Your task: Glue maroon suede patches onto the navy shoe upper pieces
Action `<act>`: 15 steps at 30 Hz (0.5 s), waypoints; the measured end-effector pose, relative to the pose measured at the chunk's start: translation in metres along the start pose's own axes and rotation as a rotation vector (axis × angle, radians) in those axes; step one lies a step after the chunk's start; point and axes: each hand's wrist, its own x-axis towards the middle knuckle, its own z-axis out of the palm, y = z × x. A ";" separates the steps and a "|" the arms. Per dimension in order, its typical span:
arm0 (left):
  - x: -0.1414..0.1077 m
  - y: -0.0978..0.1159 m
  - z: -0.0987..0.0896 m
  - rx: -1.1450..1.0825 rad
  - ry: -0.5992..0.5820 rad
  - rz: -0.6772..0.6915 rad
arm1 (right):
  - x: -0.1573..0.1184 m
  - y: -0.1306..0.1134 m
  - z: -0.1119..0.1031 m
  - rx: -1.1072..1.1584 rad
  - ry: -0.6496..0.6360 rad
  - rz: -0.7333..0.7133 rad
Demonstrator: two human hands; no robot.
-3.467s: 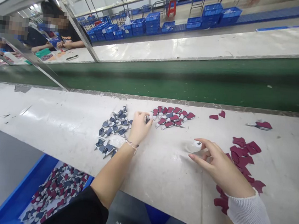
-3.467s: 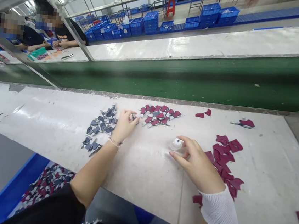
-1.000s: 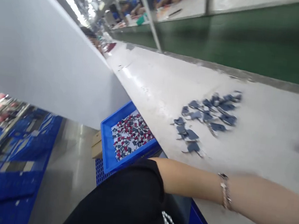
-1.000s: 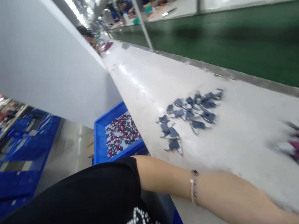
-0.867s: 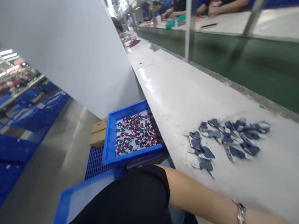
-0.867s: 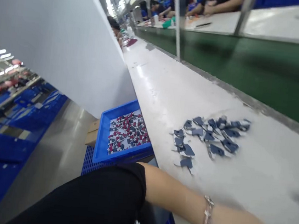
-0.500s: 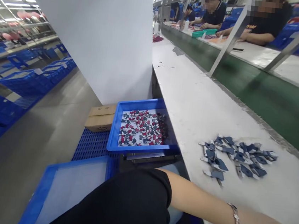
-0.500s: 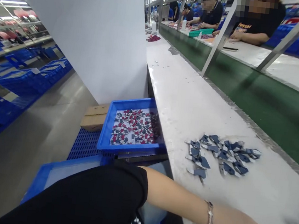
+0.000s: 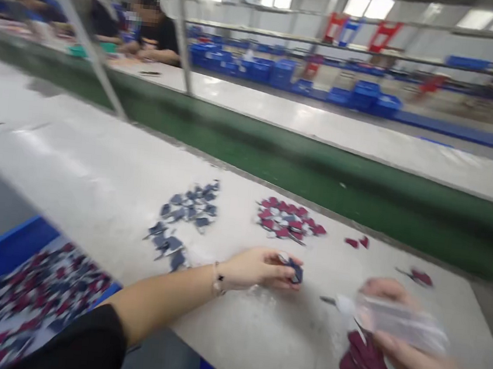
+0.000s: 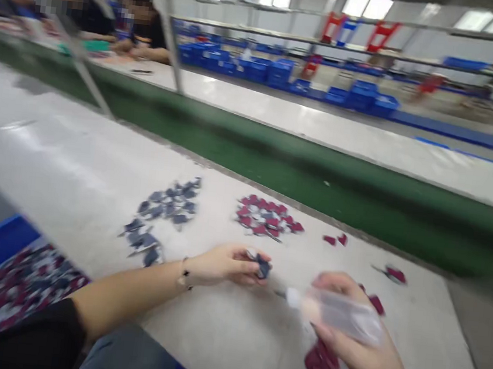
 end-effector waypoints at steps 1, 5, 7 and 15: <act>-0.001 -0.003 0.000 -0.019 -0.014 -0.026 | -0.006 0.005 -0.002 0.011 0.050 0.058; -0.011 -0.008 0.006 -0.081 -0.004 -0.109 | -0.025 0.008 0.012 0.100 0.123 0.324; -0.015 -0.007 0.012 -0.106 -0.031 -0.157 | -0.029 0.004 0.022 0.125 0.087 0.402; -0.019 -0.006 0.011 -0.150 -0.089 -0.192 | -0.033 0.004 0.018 -0.342 -0.057 0.157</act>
